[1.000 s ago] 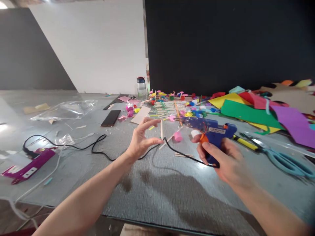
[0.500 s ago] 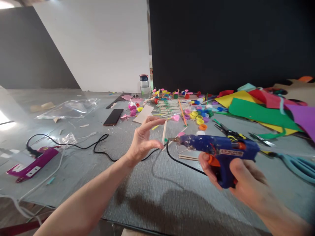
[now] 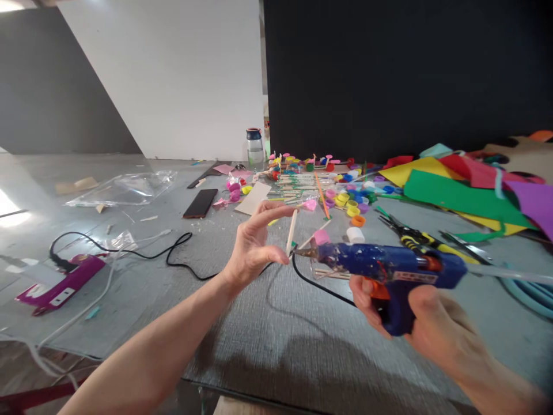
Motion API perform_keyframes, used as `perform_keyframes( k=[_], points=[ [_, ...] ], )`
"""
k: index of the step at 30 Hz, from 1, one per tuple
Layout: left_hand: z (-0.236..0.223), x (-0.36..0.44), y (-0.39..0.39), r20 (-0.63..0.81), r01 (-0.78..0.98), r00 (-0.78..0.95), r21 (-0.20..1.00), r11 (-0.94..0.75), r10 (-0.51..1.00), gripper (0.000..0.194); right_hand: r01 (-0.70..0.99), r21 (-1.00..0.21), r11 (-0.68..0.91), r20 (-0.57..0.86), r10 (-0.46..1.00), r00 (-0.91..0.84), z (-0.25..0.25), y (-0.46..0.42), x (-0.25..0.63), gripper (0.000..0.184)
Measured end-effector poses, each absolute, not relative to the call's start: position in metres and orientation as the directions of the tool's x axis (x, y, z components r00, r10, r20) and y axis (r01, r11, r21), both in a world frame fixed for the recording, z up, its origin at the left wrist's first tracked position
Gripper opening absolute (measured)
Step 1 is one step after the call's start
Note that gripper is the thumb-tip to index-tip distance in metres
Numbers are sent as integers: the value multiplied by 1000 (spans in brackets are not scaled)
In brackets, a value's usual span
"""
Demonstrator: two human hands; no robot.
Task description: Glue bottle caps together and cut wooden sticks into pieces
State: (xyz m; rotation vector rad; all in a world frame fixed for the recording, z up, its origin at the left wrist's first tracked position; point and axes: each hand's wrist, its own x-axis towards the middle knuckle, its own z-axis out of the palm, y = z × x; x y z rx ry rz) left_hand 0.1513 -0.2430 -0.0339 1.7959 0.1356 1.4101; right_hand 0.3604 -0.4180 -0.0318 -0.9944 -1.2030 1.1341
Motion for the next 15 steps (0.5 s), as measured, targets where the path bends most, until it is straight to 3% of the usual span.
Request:
perform_keyframes(
  k=[15],
  points=[
    [-31, 153, -247, 754, -373, 370, 655, -657, 542, 74, -157, -962, 223, 233, 971, -50, -34, -419, 361, 41]
  ],
)
